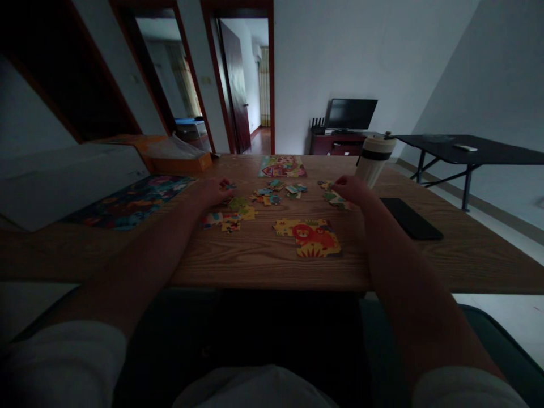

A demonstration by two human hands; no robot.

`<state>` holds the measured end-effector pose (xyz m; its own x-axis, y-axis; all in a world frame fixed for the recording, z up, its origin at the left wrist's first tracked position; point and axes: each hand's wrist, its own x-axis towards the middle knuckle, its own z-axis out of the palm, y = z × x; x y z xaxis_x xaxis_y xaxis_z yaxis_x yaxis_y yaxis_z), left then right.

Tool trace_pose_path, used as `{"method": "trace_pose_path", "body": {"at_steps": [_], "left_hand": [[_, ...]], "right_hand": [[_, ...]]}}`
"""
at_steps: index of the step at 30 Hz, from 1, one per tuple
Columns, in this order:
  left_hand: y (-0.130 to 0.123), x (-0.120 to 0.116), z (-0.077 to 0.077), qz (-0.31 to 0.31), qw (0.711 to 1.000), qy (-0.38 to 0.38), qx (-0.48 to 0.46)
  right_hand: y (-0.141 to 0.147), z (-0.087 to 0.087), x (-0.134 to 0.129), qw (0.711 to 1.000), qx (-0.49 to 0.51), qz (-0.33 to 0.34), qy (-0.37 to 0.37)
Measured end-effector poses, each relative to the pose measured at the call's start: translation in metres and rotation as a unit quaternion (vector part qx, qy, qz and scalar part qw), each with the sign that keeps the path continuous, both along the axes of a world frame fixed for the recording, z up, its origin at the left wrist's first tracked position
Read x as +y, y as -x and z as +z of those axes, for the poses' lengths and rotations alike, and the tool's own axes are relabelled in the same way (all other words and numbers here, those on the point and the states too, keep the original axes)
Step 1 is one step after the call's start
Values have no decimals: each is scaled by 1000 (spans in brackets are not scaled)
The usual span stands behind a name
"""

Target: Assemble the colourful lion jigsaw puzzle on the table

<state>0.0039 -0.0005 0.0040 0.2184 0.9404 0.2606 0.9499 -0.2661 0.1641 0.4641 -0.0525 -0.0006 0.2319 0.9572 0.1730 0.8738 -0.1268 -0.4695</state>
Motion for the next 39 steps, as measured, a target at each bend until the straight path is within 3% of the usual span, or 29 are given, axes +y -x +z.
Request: {"method": "trace_pose_path", "body": {"at_steps": [3, 5, 7, 12, 15, 20, 27, 33, 39], "left_hand": [[1, 0, 1, -85, 995, 13, 46], [-2, -3, 3, -153, 986, 24, 68], [-8, -9, 6, -183, 978, 59, 82], [-25, -25, 16, -150, 972, 133, 119], [-28, -30, 20, -137, 974, 143, 110], [-23, -31, 24, -164, 965, 186, 85], [-26, -35, 23, -162, 972, 151, 77], [-27, -37, 28, -128, 989, 65, 23], [-19, -36, 35, -88, 991, 79, -56]], "right_hand": [[-29, -13, 7, 994, 2, -105, -11], [-34, -20, 8, 994, 6, -110, 2], [-29, -25, 8, 997, 6, -75, 27], [-7, -31, 11, 996, -75, 15, 54], [0, -33, 12, 992, -115, 23, 52], [4, -33, 10, 990, -128, 15, 57], [7, -30, 8, 988, -137, 16, 66], [8, -29, 8, 987, -144, 15, 75], [8, -27, 6, 986, -142, 33, 79]]}}
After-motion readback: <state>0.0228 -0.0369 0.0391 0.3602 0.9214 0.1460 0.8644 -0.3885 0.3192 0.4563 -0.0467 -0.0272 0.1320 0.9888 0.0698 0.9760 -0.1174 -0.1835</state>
